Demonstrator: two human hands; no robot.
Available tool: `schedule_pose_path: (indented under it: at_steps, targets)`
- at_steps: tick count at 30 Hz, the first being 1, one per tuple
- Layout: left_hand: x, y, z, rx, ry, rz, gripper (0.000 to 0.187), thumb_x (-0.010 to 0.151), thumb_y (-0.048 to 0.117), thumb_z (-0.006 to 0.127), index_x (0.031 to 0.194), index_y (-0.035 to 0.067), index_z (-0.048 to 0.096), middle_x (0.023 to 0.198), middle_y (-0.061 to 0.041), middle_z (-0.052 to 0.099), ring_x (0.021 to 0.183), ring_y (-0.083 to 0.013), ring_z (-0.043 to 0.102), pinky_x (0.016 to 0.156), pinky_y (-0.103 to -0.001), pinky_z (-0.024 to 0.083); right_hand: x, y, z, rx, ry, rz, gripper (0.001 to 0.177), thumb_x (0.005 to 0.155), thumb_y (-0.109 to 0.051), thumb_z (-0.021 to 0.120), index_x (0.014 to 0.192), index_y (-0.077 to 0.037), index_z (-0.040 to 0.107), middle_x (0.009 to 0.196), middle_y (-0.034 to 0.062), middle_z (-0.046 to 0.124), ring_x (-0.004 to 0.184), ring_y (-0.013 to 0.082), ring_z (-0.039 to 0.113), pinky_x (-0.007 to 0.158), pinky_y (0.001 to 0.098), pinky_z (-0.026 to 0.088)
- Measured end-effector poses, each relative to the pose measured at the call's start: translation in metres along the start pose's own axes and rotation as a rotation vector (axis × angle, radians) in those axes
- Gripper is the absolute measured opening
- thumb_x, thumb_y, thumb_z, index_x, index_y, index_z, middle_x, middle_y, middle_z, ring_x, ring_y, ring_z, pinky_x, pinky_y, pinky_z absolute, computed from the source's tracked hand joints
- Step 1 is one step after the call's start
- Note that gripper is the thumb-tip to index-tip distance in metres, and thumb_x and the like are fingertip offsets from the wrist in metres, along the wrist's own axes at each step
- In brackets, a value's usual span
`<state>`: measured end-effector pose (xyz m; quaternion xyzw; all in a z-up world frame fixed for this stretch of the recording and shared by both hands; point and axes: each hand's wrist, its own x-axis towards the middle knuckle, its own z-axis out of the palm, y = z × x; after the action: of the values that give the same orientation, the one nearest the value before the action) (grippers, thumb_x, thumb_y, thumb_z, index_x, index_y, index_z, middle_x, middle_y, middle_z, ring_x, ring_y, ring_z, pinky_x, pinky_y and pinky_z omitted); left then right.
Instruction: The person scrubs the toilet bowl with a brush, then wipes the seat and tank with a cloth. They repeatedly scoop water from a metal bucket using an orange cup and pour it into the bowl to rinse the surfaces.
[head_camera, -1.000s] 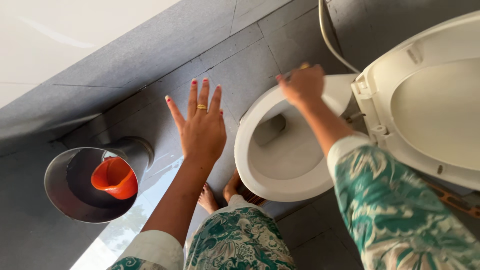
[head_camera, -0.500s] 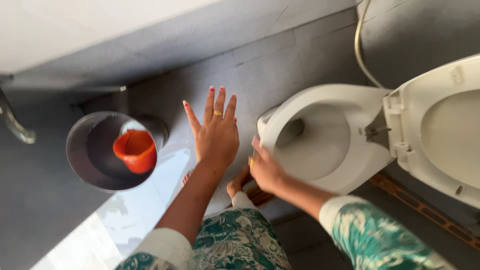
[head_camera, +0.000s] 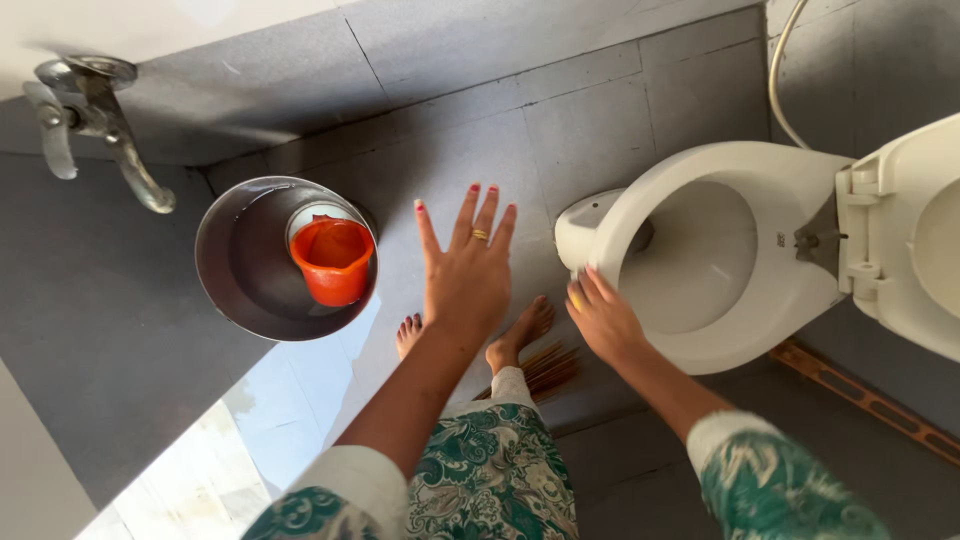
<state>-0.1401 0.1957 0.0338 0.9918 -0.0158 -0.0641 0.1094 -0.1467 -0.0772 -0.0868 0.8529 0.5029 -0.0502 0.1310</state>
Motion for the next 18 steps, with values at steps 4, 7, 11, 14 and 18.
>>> schedule_pose_path:
  at_steps: [4,7,11,14,18]
  targets:
    - [-0.018,-0.022,-0.002,0.059,0.02,0.037,0.057,0.094,0.018,0.047,0.151,0.017,0.048,0.162,-0.005,0.038,0.154,-0.0201,0.022,0.118,-0.073,0.003,-0.041,-0.022,-0.008,0.033,0.033,-0.194,0.028,0.085,-0.021,0.063,0.102,-0.002,0.074,0.123,0.0137,0.067,0.122,0.0308,0.061,0.113,0.0459,0.041]
    - [-0.015,-0.018,0.003,-0.031,0.025,0.068,0.054,0.095,0.02,0.05,0.148,0.015,0.05,0.162,-0.006,0.039,0.155,-0.0219,0.022,0.118,-0.074,0.003,-0.01,0.0,-0.002,0.261,0.362,0.336,0.022,0.095,-0.015,0.071,0.111,0.001,0.073,0.118,0.0124,0.067,0.114,0.0371,0.058,0.101,0.0411,0.047]
    - [-0.014,0.004,0.014,0.021,0.034,0.188,0.052,0.098,0.019,0.052,0.15,0.015,0.051,0.163,-0.006,0.04,0.156,-0.0214,0.024,0.12,-0.073,0.004,0.037,0.019,0.014,0.373,0.395,0.877,0.021,0.09,-0.013,0.073,0.109,-0.02,0.078,0.118,0.0056,0.071,0.113,0.0322,0.062,0.091,0.0433,0.052]
    - [-0.008,0.018,0.007,0.001,0.042,0.248,0.052,0.098,0.021,0.053,0.149,0.014,0.052,0.162,-0.007,0.041,0.155,-0.0226,0.025,0.12,-0.073,0.004,0.032,0.003,0.01,0.544,0.441,1.106,0.02,0.097,-0.016,0.072,0.116,-0.018,0.079,0.116,0.0151,0.067,0.105,0.0328,0.065,0.09,0.0425,0.055]
    - [-0.011,0.041,0.003,-0.032,0.045,0.289,0.051,0.098,0.022,0.053,0.148,0.012,0.052,0.161,-0.009,0.041,0.154,-0.025,0.026,0.118,-0.075,0.005,-0.05,-0.089,0.008,0.539,0.418,1.047,0.023,0.092,-0.011,0.07,0.111,-0.017,0.081,0.122,0.007,0.069,0.112,0.0289,0.068,0.093,0.0393,0.058]
